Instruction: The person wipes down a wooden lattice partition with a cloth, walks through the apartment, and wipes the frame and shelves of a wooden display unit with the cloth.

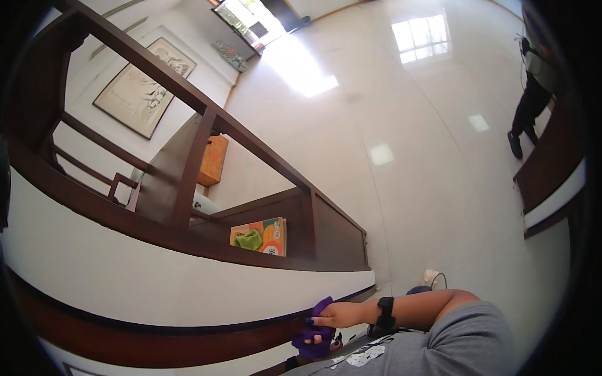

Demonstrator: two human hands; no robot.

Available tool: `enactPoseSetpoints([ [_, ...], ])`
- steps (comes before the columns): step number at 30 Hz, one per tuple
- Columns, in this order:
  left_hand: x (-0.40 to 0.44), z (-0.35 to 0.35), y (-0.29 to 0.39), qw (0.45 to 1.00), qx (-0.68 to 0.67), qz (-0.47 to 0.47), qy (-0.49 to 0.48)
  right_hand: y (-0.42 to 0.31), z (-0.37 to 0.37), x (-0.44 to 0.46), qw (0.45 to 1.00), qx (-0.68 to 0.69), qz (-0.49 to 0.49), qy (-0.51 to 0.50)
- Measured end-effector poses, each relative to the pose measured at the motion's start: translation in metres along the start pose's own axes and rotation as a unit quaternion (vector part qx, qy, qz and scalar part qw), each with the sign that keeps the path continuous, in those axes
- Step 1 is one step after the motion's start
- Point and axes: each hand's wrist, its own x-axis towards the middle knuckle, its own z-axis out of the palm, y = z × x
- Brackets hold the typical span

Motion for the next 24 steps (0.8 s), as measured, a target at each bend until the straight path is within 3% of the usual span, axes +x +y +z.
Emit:
enactPoseSetpoints([
  [4, 0.051, 0.013, 0.022, 1.000, -0.015, 0.008, -0.014, 0.002, -0.052, -0.031, 0.993, -0.107, 0.038, 0.021],
  [10, 0.139, 0.061, 0.069, 0.988, -0.137, -0.048, -0.051, 0.032, -0.128, -0.108, 0.984, -0.135, 0.074, 0.084],
  [14, 0.232, 0.064, 0.072, 0.917, -0.350, -0.120, -0.147, 0.045, -0.168, -0.159, 0.969, -0.125, 0.109, 0.185],
  [15, 0.246, 0.074, 0.071, 0.901, -0.396, -0.116, -0.134, 0.048, -0.177, -0.168, 0.962, -0.128, 0.120, 0.211],
  [17, 0.284, 0.076, 0.057, 0.870, -0.456, -0.099, -0.163, 0.051, -0.192, -0.181, 0.955, -0.018, 0.130, 0.265],
  [19, 0.299, 0.096, 0.048, 0.860, -0.464, -0.100, -0.190, 0.075, -0.205, -0.182, 0.941, 0.068, 0.113, 0.311],
  [21, 0.309, 0.117, 0.037, 0.834, -0.493, -0.125, -0.214, 0.088, -0.225, -0.183, 0.937, 0.034, 0.134, 0.320],
  [22, 0.319, 0.123, 0.029, 0.849, -0.472, -0.135, -0.197, 0.086, -0.235, -0.182, 0.936, 0.041, 0.136, 0.323],
  [24, 0.332, 0.138, 0.011, 0.813, -0.490, -0.186, -0.253, 0.069, -0.261, -0.176, 0.934, 0.037, 0.148, 0.323],
])
